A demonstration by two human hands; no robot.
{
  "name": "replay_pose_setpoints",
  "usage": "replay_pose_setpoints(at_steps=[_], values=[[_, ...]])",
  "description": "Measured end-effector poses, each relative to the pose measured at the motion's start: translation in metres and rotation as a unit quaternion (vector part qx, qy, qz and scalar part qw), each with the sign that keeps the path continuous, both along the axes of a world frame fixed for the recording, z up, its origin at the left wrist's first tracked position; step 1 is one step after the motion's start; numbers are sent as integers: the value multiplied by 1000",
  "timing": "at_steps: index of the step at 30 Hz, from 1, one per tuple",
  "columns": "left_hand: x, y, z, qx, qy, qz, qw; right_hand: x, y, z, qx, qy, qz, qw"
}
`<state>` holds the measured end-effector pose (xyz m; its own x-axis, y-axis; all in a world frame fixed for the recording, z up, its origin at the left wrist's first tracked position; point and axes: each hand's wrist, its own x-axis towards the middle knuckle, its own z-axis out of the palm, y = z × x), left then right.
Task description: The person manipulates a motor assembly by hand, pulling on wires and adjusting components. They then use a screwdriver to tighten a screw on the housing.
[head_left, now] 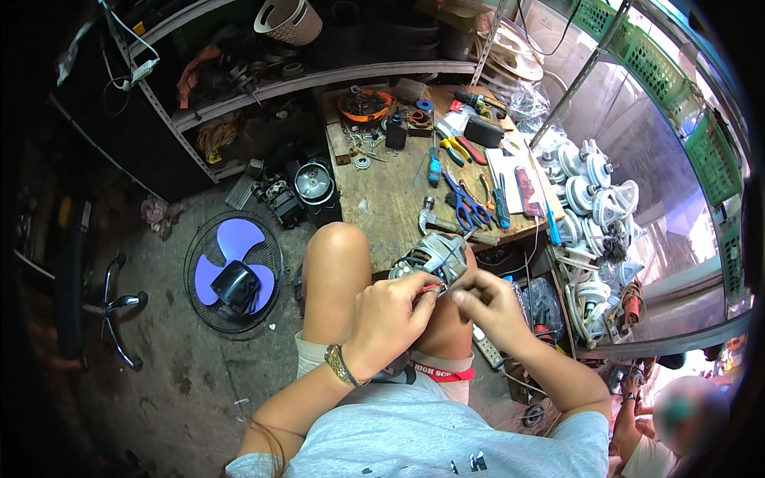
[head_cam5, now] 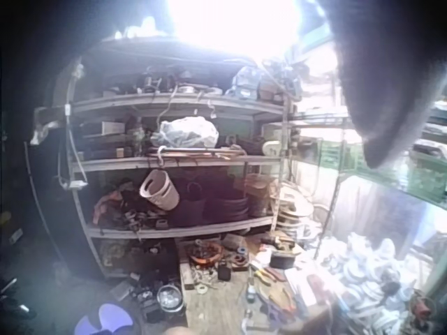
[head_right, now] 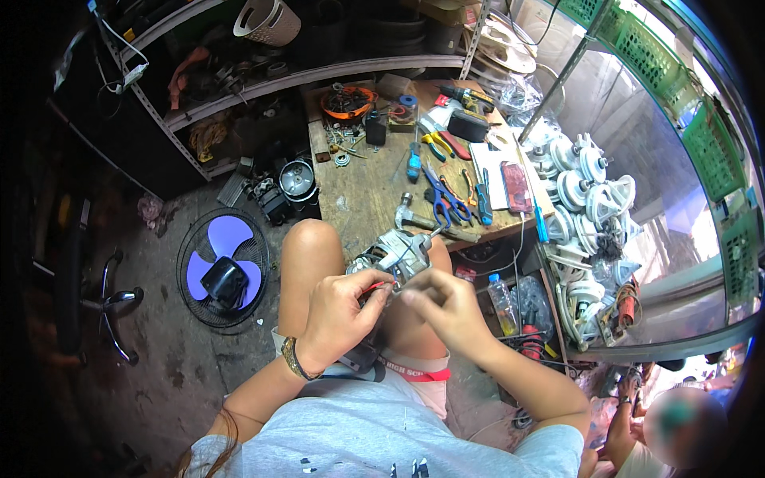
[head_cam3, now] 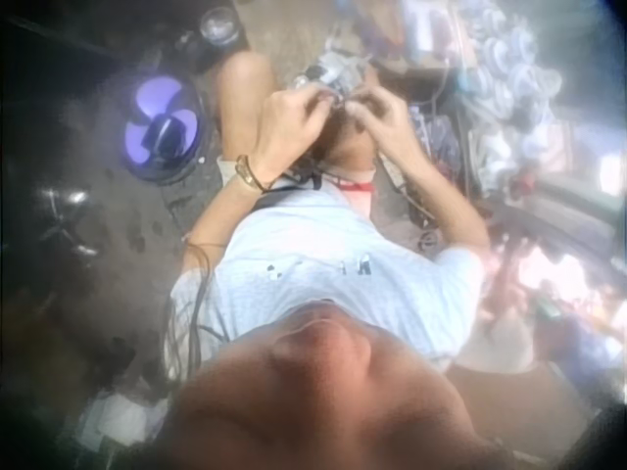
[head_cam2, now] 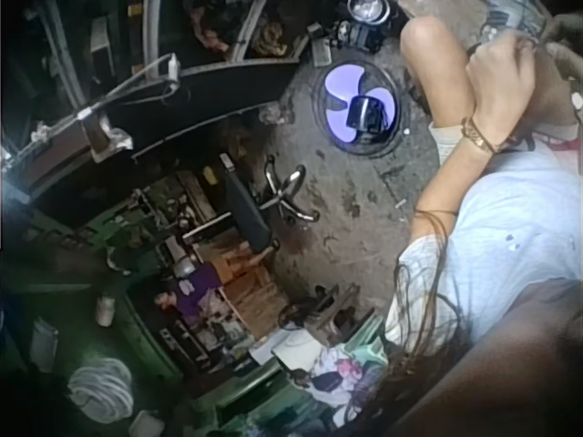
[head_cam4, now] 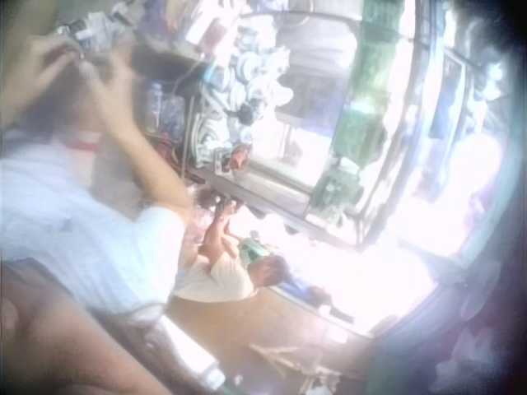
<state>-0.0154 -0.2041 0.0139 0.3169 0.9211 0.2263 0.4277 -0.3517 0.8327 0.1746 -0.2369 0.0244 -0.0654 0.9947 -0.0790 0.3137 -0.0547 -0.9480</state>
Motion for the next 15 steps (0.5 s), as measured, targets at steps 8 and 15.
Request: replay_pose_setpoints(at_steps=[8,15], values=[[1,-1,5,11,7,-3,1000,0,12,-12,432,-335,43,836],[3,-2,1,23,-11,-15,1000,-14,8,-18,-5,118,-40,992]])
